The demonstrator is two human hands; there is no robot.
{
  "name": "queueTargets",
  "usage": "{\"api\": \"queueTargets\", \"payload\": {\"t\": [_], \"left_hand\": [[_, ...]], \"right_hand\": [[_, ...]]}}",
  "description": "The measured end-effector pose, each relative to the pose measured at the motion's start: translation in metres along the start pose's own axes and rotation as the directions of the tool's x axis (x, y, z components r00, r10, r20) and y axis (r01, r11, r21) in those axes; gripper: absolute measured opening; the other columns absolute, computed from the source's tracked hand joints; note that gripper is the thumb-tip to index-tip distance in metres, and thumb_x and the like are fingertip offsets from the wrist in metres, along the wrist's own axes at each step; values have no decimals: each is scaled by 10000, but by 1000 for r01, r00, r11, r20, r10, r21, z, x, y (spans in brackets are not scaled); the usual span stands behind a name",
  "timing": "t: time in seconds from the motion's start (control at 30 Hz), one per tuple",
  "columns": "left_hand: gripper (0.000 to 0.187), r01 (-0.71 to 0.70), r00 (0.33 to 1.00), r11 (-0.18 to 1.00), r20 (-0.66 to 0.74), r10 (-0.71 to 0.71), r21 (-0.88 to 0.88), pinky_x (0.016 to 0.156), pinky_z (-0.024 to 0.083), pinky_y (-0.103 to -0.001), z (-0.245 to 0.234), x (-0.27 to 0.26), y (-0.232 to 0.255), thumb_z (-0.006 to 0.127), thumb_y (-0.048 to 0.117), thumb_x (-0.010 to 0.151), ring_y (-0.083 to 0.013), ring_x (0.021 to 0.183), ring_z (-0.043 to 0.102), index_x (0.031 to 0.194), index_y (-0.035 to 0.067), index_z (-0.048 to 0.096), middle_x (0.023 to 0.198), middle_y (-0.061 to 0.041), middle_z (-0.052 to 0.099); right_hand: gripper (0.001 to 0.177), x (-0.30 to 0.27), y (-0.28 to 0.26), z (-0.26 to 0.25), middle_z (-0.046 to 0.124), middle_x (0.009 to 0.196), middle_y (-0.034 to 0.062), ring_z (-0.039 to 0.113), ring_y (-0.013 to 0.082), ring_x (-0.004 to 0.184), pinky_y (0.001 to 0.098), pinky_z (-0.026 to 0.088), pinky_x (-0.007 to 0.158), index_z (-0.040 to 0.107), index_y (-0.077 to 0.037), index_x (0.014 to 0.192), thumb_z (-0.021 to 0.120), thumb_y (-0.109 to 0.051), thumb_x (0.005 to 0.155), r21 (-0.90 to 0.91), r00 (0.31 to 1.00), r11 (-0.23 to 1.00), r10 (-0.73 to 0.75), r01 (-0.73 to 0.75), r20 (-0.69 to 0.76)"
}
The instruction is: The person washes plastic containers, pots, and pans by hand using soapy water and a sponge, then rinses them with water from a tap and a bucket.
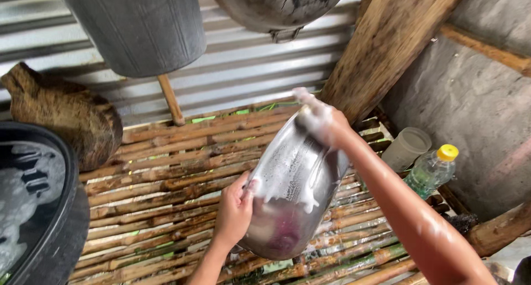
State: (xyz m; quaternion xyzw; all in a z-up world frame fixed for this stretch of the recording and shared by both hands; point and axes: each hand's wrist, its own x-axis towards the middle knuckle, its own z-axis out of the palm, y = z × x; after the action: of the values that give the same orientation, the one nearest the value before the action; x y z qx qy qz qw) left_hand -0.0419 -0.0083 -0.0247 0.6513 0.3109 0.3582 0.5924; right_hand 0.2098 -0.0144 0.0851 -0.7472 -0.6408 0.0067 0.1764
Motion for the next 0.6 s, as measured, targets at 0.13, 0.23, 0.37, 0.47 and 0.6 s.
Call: {"api": "queueTargets", "payload": {"t": [0.13, 0.23, 0.37, 0.47, 0.6], "left_hand": [[326, -149, 989, 983, 5, 150, -112, 801, 579, -296, -24, -1, -12, 530, 13, 1010, -158, 913, 715, 1313, -63, 623, 1061, -128, 775], [317, 70, 997, 995, -34, -72, -66, 733, 660, -292, -43, -15, -37, 555, 73, 963, -134, 833, 777, 1258, 5, 649, 1003, -65, 774], [211, 2, 977, 984, -209, 36, 179, 613, 534, -303, -91, -59, -92, 609, 110, 957, -142, 665, 673, 1070, -17, 734, 756, -72, 740], [229, -104, 972, 988, -201, 125, 111, 576, 522, -291, -115, -68, -127, 640, 148, 917, -118, 595, 669, 1024, -22, 750, 685, -30, 737], [286, 53, 996, 987, -73, -43, 149, 539, 416, -305, -129, -60, -103, 676, 206, 975, -102, 599, 527, 826, -23, 759, 614, -3, 600]], "right_hand": [[941, -40, -69, 34, 208, 1711, 179, 181, 351, 1575, 463, 186, 1264, 344, -18, 1623, 325, 69, 687, 65, 921, 952, -269, 298, -282], [655, -55, -96, 56, 251, 1673, 159, 228, 323, 1555, 445, 216, 1259, 441, -76, 1582, 502, -185, 938, -302, 888, 881, -426, 364, -173], [401, 40, 36, 85, 501, 1415, 119, 463, 308, 1284, 455, 373, 1033, 609, -116, 1335, 547, -321, 997, 346, 984, 923, -133, 166, -118], [348, 61, 137, 149, 638, 1165, 94, 618, 223, 1017, 378, 526, 868, 651, -59, 1224, 609, -285, 962, 942, 961, 192, 54, -276, 271], [321, 48, 159, 167, 688, 1002, 63, 673, 169, 874, 311, 575, 776, 667, -25, 1167, 653, -251, 941, 956, 950, 76, 162, -282, 267]]}}
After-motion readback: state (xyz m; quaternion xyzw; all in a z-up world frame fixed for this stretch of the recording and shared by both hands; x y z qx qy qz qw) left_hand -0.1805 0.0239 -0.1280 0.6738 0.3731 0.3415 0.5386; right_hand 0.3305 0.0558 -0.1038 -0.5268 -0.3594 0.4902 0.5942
